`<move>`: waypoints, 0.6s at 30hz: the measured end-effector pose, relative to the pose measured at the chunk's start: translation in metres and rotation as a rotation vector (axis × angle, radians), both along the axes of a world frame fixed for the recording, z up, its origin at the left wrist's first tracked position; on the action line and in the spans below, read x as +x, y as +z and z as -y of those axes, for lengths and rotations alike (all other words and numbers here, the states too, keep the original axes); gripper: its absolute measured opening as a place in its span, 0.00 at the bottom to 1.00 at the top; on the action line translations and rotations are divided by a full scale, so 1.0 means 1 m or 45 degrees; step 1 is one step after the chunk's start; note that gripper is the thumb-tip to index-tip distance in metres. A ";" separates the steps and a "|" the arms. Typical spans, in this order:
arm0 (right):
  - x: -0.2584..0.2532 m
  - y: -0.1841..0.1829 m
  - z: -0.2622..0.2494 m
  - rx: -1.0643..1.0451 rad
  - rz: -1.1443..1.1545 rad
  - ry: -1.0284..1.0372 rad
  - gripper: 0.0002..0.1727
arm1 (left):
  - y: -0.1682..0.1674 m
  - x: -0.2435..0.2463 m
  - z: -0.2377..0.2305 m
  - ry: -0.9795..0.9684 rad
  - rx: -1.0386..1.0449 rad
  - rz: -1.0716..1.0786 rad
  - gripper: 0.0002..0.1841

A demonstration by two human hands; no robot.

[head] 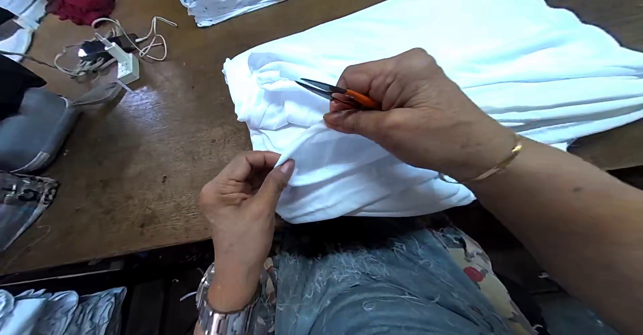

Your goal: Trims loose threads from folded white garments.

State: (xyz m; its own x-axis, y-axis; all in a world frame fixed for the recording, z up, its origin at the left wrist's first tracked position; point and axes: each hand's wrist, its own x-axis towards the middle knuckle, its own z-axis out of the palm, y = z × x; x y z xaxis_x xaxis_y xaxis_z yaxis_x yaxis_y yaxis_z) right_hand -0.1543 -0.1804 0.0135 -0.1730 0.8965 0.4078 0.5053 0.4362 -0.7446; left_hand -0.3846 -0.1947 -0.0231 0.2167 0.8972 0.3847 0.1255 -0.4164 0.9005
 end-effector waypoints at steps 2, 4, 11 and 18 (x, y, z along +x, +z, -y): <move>-0.003 -0.009 -0.001 0.064 0.021 -0.045 0.10 | 0.000 0.002 0.001 -0.166 -0.297 0.440 0.07; -0.005 -0.019 -0.001 0.129 0.075 -0.092 0.08 | 0.000 0.004 0.003 -0.261 -0.513 0.799 0.09; -0.007 -0.026 0.022 0.253 -0.191 -0.162 0.03 | 0.005 0.008 0.008 -0.283 -0.641 0.924 0.13; -0.005 -0.052 0.065 0.432 0.399 0.073 0.08 | 0.015 0.000 0.003 -0.298 -0.527 0.768 0.19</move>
